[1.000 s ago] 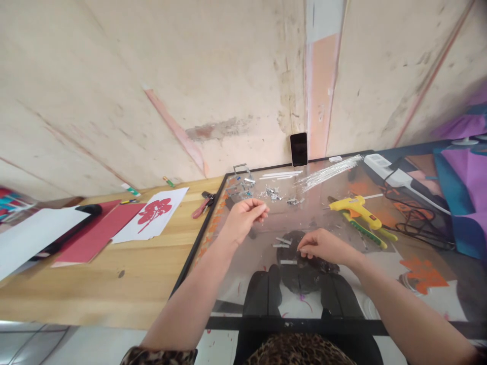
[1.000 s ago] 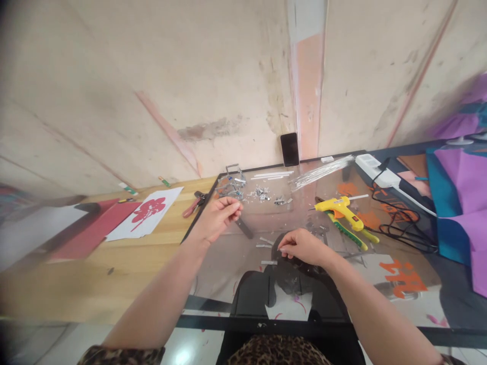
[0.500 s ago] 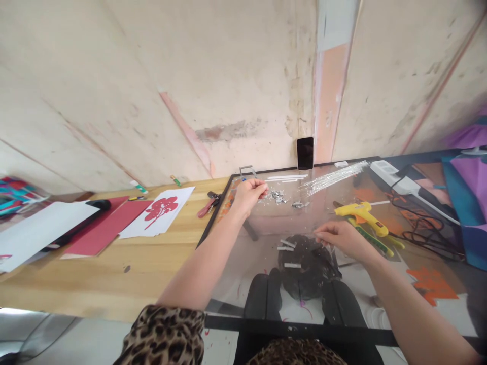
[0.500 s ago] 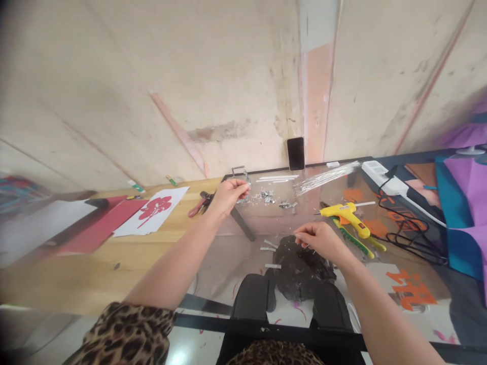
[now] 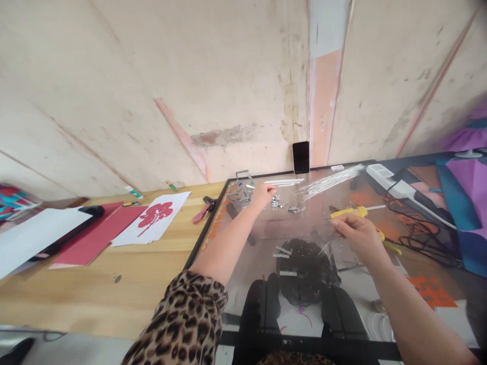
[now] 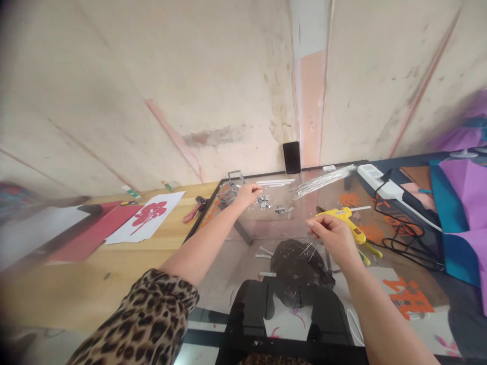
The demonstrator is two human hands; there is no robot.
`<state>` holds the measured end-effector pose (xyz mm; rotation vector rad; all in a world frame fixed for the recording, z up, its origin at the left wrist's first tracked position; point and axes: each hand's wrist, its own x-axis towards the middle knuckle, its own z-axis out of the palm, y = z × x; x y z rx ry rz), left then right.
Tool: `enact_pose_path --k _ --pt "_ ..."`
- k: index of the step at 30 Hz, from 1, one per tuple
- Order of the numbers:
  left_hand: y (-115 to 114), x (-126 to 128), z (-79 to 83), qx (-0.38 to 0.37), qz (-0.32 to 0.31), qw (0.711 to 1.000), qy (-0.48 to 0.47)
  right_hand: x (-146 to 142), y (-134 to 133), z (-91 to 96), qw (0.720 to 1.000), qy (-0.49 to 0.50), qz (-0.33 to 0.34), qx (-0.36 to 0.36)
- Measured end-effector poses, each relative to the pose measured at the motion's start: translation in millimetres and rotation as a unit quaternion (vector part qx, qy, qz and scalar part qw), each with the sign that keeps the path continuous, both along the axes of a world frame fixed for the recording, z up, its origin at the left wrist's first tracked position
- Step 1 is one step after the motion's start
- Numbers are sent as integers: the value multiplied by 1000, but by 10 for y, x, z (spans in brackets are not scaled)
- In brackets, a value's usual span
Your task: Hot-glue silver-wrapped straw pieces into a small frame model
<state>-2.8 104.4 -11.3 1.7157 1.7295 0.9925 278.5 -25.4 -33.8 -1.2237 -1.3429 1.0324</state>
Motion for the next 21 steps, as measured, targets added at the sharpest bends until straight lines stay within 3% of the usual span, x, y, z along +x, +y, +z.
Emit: enact_pose_path --k 6,11,14,18,21 --pt "-145 20 143 7 -22 999 38 11 -25 38 1000 13 -7 11" --pt "-721 287 201 -39 -145 989 5 -25 -48 68 1000 19 -6 21" --pt "-1143 503 123 -146 -299 940 -79 -37 -61 73 999 39 -4 29" --pt "-1512 672 100 -276 -352 887 -118 -32 -73 81 997 74 5 28" --pt "-1621 650 262 -311 -360 872 -117 -10 -56 72 995 101 -11 20"
